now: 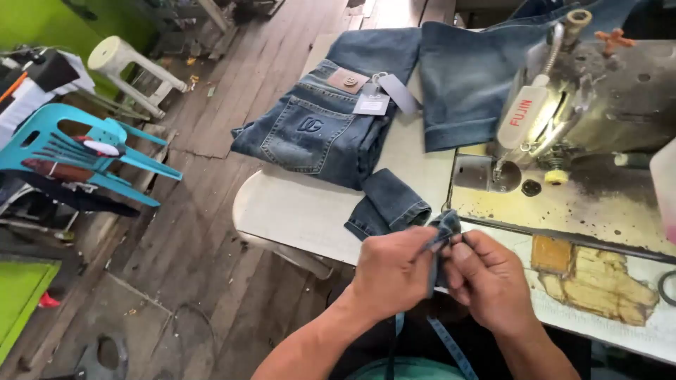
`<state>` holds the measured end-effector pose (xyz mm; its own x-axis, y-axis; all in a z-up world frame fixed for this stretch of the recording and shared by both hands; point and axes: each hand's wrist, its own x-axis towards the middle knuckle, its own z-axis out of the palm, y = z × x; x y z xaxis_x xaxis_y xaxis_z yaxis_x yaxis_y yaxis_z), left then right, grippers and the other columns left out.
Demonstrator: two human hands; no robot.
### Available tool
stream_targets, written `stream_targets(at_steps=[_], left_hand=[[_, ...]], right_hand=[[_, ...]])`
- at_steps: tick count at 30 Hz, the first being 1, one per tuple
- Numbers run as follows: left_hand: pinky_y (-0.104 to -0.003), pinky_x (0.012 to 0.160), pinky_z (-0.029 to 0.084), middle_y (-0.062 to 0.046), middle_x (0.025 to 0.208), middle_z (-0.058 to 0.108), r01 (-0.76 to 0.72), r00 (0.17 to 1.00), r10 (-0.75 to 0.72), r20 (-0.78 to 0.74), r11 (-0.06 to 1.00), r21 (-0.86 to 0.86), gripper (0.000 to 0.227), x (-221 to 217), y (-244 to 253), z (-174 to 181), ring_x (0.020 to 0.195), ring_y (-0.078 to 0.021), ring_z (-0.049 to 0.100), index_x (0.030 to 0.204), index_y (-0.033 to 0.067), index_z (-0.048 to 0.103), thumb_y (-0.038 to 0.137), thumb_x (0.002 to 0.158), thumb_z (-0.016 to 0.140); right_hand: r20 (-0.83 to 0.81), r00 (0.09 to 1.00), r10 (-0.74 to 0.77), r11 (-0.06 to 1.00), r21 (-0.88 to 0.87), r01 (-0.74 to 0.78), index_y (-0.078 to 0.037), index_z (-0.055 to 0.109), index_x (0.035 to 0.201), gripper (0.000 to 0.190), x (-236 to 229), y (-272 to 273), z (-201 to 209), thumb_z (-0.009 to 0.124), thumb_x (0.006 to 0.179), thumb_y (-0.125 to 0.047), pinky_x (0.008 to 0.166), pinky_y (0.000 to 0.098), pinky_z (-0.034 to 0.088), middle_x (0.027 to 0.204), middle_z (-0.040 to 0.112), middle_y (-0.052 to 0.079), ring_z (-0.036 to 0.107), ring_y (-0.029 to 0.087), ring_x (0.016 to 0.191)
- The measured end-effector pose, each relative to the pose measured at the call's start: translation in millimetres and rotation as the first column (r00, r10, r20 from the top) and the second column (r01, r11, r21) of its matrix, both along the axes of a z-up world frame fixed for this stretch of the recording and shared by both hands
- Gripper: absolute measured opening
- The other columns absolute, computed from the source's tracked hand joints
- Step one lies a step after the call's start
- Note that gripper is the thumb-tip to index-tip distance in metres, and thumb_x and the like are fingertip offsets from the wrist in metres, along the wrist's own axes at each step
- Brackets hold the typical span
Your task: Trimming excess fabric from denim pieces using scissors and folding finished denim jeans on a work table.
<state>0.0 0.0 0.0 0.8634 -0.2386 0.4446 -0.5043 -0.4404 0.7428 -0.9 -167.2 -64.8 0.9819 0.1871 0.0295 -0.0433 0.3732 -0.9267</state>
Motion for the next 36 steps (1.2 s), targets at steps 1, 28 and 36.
stream_targets(at_steps=[1,28,36], left_hand=[[-0.038,0.052,0.044,-0.007,0.068,0.06,-0.033,0.998,0.028,0.052,0.995,0.097,0.01,2,-1,-7,0.055,-0.0282,0.057,0.089,0.009,0.06,0.008,0.094,0.052],[-0.034,0.08,0.056,-0.007,0.104,0.076,-0.095,0.988,0.079,-0.13,0.988,-0.122,0.022,-1,18,-27,0.096,-0.0241,0.075,0.11,0.0082,0.069,0.014,0.099,0.052],[-0.034,0.075,0.053,-0.007,0.091,0.071,-0.125,0.977,0.101,-0.185,0.984,-0.127,0.023,-5,22,17,0.078,-0.0219,0.066,0.108,0.0104,0.067,0.011,0.093,0.05]], right_hand=[[-0.055,0.998,-0.019,0.999,0.05,0.021,0.001,0.061,0.091,0.02,2,-1,-6,0.056,0.1,-0.015,0.032,0.0252,0.03,0.054,0.05,0.011,0.038,0.015,0.036],[0.112,0.994,-0.021,0.923,-0.379,0.062,-0.006,0.059,0.075,0.029,-2,14,18,0.058,0.1,-0.018,0.042,0.024,0.037,0.055,0.051,0.003,0.043,0.01,0.046],[0.25,0.967,0.036,0.867,-0.49,0.094,-0.009,0.062,0.08,0.026,5,23,37,0.055,0.101,-0.022,0.049,0.0225,0.045,0.066,0.062,0.001,0.052,0.009,0.05]])
